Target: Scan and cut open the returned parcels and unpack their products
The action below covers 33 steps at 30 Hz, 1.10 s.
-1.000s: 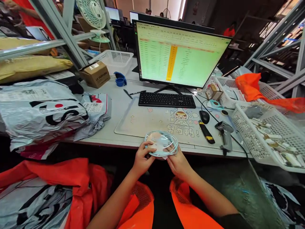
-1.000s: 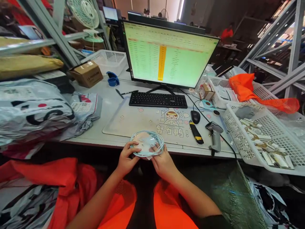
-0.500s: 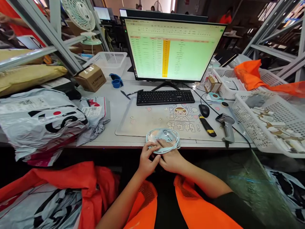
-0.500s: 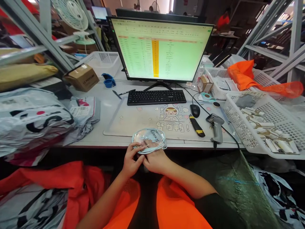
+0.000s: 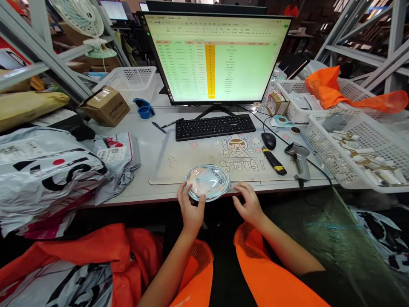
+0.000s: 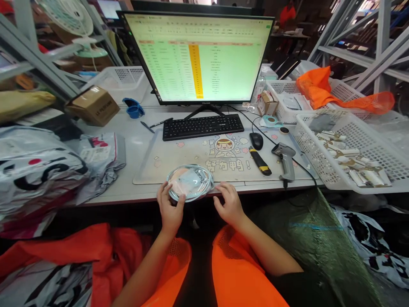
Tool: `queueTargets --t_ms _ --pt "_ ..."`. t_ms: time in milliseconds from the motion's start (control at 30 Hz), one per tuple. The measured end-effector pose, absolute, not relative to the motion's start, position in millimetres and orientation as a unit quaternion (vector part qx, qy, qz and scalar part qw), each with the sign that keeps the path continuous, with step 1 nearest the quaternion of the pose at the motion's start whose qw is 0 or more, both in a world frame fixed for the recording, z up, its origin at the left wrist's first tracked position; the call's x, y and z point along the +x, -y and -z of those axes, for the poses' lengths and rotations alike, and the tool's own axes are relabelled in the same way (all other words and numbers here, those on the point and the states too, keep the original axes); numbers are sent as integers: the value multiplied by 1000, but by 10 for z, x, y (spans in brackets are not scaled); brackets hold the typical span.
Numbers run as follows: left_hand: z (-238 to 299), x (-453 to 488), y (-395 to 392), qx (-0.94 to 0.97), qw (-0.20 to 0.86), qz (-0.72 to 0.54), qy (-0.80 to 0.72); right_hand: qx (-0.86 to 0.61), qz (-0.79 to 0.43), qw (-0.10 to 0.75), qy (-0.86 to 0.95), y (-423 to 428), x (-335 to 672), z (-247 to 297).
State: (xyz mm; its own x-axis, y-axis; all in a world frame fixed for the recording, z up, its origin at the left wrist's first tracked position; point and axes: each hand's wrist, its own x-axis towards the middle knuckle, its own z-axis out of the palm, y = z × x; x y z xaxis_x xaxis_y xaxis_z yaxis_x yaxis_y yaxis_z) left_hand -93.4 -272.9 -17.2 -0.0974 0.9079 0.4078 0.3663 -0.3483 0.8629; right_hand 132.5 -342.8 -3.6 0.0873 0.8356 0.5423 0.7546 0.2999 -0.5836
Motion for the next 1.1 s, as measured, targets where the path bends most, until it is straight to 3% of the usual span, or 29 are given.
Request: queueTargets --t_ms 167,367,567,833,1100 --pt "229 -1005 2657 601 322 -464 -566 -632 -145 346 678 3142 1225 7" --pt "173 -1118 2748 492 433 -580 -483 -517 -193 491 674 3235 1043 -143" --pt "85 -1294 2845 390 598 -574 -401 -440 -207 513 708 3430 958 -501" --pt "-8 -1386 3016 493 606 -480 -400 -509 -176 418 731 3239 1010 -757" --pt "-44 -1635 3526 393 752 -373 -375 -516 -273 327 743 3488 1085 -448"
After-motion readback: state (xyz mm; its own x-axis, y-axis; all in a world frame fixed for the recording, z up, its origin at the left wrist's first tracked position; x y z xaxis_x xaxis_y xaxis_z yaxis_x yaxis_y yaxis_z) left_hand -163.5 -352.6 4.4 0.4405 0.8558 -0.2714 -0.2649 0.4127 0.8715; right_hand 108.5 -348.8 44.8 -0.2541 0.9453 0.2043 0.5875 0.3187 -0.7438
